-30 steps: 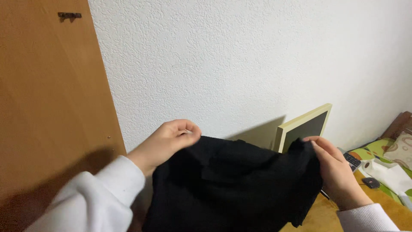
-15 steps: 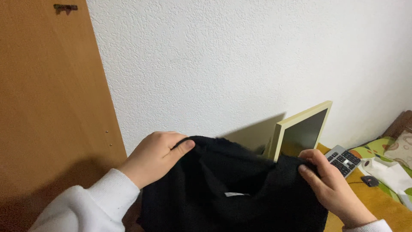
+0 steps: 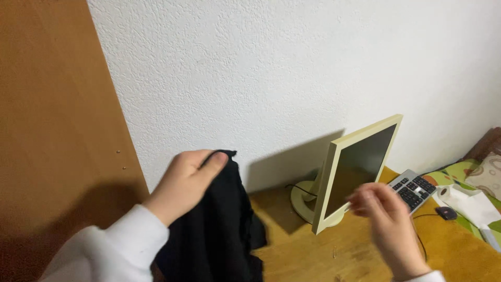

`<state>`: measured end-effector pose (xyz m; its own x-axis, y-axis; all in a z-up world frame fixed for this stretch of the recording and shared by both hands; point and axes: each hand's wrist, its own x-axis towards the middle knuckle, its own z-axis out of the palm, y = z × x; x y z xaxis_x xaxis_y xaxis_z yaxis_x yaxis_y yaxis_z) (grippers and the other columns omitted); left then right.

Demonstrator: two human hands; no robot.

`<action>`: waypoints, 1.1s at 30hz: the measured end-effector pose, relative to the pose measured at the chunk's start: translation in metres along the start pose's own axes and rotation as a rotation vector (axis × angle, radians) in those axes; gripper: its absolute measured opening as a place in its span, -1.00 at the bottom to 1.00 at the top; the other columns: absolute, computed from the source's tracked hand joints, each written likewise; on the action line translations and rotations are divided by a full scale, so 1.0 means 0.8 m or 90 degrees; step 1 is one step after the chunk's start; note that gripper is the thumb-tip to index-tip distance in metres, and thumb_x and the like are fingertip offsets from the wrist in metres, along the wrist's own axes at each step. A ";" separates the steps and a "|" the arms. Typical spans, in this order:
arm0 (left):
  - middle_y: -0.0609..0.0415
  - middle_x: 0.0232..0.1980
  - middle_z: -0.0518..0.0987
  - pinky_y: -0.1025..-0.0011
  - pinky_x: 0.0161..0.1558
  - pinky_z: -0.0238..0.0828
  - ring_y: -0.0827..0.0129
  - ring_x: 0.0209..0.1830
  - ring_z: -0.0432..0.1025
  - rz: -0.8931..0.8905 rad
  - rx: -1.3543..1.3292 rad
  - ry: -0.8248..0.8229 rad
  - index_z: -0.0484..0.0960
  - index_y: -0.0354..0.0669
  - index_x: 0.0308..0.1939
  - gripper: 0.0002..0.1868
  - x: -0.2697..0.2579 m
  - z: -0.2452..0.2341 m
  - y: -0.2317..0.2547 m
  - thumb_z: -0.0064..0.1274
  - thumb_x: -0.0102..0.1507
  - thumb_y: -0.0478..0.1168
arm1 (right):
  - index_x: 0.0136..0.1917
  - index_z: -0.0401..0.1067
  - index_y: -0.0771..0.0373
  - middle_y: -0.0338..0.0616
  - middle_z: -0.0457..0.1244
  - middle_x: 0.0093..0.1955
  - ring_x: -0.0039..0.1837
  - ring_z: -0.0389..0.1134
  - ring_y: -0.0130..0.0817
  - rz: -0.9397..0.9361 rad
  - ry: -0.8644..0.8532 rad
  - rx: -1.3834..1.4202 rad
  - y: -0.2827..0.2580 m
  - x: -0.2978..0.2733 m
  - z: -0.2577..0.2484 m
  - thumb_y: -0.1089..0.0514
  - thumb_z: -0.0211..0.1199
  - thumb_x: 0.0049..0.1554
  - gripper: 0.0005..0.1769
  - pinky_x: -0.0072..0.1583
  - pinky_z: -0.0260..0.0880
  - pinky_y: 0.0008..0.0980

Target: The person folds several garments one by one on a wooden desk and places them into a closet shelf. Items handled include a gray tank top, a green top, a light green top, and a black top. The person smooths and folds each piece before stacking it in the closet.

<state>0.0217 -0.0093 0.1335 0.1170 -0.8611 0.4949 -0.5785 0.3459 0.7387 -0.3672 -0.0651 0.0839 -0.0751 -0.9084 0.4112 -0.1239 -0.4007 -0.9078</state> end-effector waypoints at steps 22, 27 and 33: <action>0.27 -0.53 0.28 0.42 -0.33 0.14 0.51 -0.47 0.19 0.083 0.175 -0.223 0.39 -0.06 -0.51 -0.51 0.025 -0.048 0.062 -0.03 0.41 0.12 | 0.10 0.63 0.10 -0.32 0.52 0.06 0.13 0.47 -0.48 0.100 -0.294 -0.285 0.178 -0.021 0.152 0.43 0.23 -0.25 -0.38 0.27 0.37 -0.50; 0.34 -0.44 0.45 0.53 -0.21 0.25 0.61 -0.34 0.32 0.007 0.094 -0.134 0.58 -0.09 -0.43 -0.61 0.015 -0.067 0.034 0.00 0.39 0.04 | -0.01 0.71 0.11 -0.26 0.55 -0.01 0.08 0.48 -0.44 0.162 -0.144 -0.263 0.106 0.020 0.082 0.49 0.10 -0.17 -0.43 0.20 0.41 -0.49; 0.36 -0.41 0.42 0.54 -0.37 0.23 0.61 -0.41 0.28 -0.047 -0.092 -0.077 0.67 -0.16 -0.43 -0.64 0.001 -0.085 0.003 0.06 0.38 -0.06 | 0.06 0.62 0.41 -0.02 0.46 -0.04 -0.01 0.40 -0.30 0.026 -0.121 -0.014 0.070 0.054 0.008 0.49 0.21 0.02 -0.66 0.06 0.36 -0.38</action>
<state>0.0750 0.0161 0.1666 0.0514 -0.9215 0.3849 -0.4485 0.3230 0.8334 -0.3714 -0.1279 0.0503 0.1078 -0.9307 0.3494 -0.1456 -0.3625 -0.9205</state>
